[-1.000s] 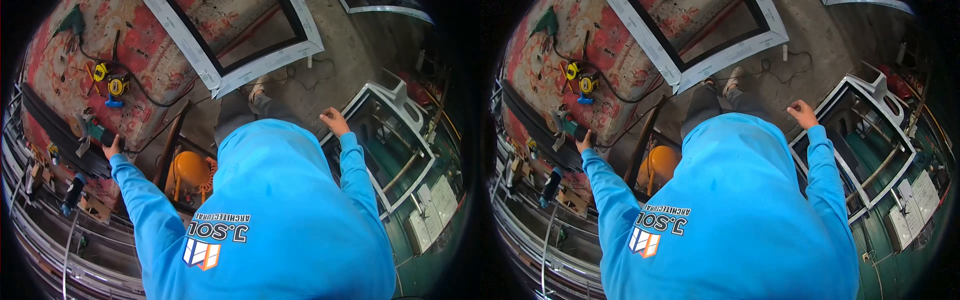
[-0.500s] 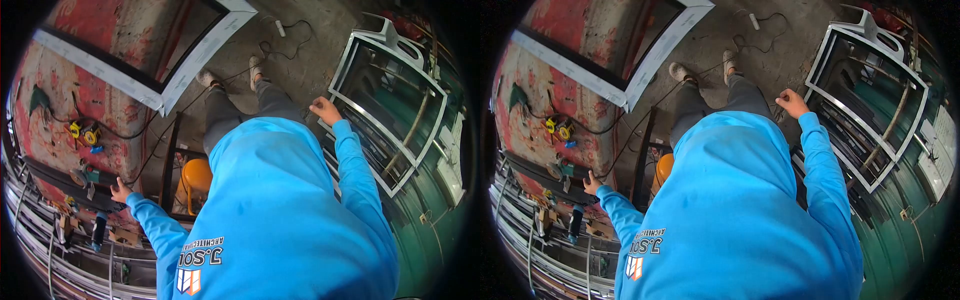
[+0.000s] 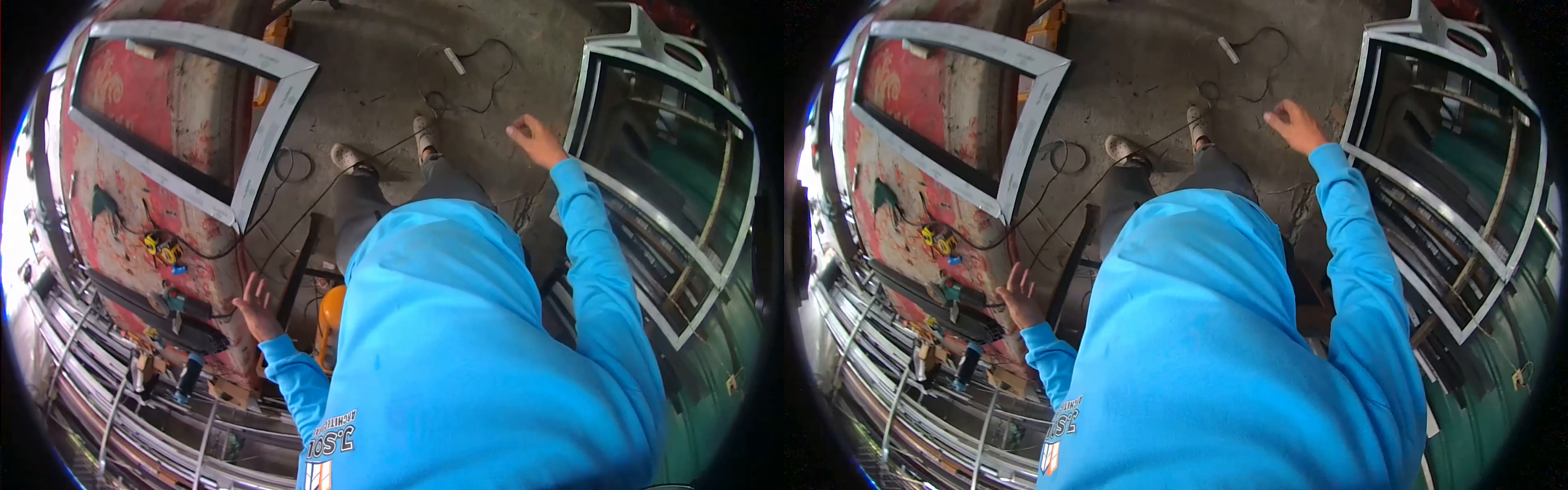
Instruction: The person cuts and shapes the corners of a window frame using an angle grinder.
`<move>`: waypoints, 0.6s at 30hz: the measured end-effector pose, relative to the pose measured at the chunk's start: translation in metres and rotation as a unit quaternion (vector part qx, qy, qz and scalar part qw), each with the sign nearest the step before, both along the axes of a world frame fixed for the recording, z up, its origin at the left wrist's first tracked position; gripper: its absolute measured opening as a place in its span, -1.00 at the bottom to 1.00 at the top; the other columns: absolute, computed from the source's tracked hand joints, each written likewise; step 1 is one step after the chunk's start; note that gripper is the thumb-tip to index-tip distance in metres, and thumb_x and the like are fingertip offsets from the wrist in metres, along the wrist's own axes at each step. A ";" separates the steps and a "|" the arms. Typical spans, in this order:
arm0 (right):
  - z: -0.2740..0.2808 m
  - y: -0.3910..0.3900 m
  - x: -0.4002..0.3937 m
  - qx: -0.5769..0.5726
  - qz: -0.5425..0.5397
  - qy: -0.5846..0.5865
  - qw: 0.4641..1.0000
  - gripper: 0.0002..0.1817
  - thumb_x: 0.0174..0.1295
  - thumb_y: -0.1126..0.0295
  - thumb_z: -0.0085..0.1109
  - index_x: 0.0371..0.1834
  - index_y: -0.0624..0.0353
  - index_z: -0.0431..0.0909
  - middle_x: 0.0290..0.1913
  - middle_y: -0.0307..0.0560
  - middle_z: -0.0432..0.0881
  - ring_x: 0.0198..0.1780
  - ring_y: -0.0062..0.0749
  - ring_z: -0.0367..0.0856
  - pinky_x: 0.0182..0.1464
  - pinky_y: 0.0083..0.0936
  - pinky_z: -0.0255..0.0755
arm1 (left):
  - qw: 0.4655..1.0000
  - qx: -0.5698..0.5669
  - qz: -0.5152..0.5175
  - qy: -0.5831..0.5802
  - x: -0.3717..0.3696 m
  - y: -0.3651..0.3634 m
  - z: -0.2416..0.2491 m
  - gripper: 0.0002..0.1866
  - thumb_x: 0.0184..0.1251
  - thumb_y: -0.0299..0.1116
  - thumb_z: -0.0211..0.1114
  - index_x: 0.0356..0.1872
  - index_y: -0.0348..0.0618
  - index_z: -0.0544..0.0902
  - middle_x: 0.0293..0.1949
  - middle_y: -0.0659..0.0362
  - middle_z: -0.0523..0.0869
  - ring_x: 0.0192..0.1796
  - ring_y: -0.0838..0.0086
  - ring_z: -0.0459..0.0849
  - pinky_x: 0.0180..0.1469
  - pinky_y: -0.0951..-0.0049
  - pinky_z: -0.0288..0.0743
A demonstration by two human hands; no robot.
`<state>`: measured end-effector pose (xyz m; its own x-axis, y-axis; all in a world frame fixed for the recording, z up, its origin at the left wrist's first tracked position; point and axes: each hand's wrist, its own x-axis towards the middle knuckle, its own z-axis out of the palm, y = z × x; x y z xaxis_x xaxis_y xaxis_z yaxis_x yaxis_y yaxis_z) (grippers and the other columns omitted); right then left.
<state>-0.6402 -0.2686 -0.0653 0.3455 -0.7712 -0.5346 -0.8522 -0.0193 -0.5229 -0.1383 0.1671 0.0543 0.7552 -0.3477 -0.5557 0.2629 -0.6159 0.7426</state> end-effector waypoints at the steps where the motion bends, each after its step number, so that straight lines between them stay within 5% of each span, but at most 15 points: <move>1: 0.005 -0.004 0.000 0.009 -0.010 -0.002 1.000 -0.50 0.36 -0.03 0.22 -0.02 0.26 0.56 -0.02 0.10 0.66 0.07 -0.14 0.63 0.15 -0.31 0.46 | 0.999 0.020 -0.031 0.019 -0.009 -0.011 0.001 -0.08 0.47 0.46 -0.39 0.35 -0.15 0.49 0.40 0.13 0.50 0.45 0.20 0.39 0.45 0.05 0.13; 3: 0.016 -0.014 0.004 0.015 -0.004 -0.019 1.000 -0.44 0.36 -0.12 0.17 -0.02 0.25 0.56 0.02 0.13 0.65 0.12 0.04 0.61 0.14 -0.19 0.48 | 0.995 0.050 -0.065 0.052 -0.028 -0.032 0.004 -0.07 0.46 0.47 -0.43 0.35 -0.12 0.50 0.40 0.13 0.49 0.44 0.19 0.40 0.45 0.04 0.13; 13: 0.010 0.025 0.009 -0.002 -0.063 -0.190 0.980 -0.39 0.47 -0.15 -0.02 0.24 0.18 0.50 0.32 0.05 0.48 0.37 -0.06 0.43 0.38 -0.28 0.31 | 0.979 0.066 -0.161 0.110 -0.047 -0.091 0.009 -0.06 0.47 0.46 -0.42 0.37 -0.18 0.48 0.41 0.08 0.48 0.43 0.20 0.40 0.49 0.09 0.07; 18: 0.053 0.046 0.079 0.096 0.037 -0.442 0.891 -0.35 0.50 -0.14 -0.10 0.41 0.12 0.42 0.43 0.09 0.39 0.51 -0.03 0.25 0.51 -0.21 0.14 | 0.948 0.170 -0.235 0.129 -0.030 -0.095 -0.003 -0.06 0.46 0.48 -0.35 0.39 -0.16 0.46 0.41 0.06 0.47 0.43 0.16 0.39 0.45 0.06 0.13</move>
<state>-0.5608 -0.2224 -0.0127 0.7431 -0.6527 -0.1474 -0.1056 0.1031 -0.9891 -0.1688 0.0724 0.0513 0.3851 -0.3803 -0.8409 0.0451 -0.9023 0.4287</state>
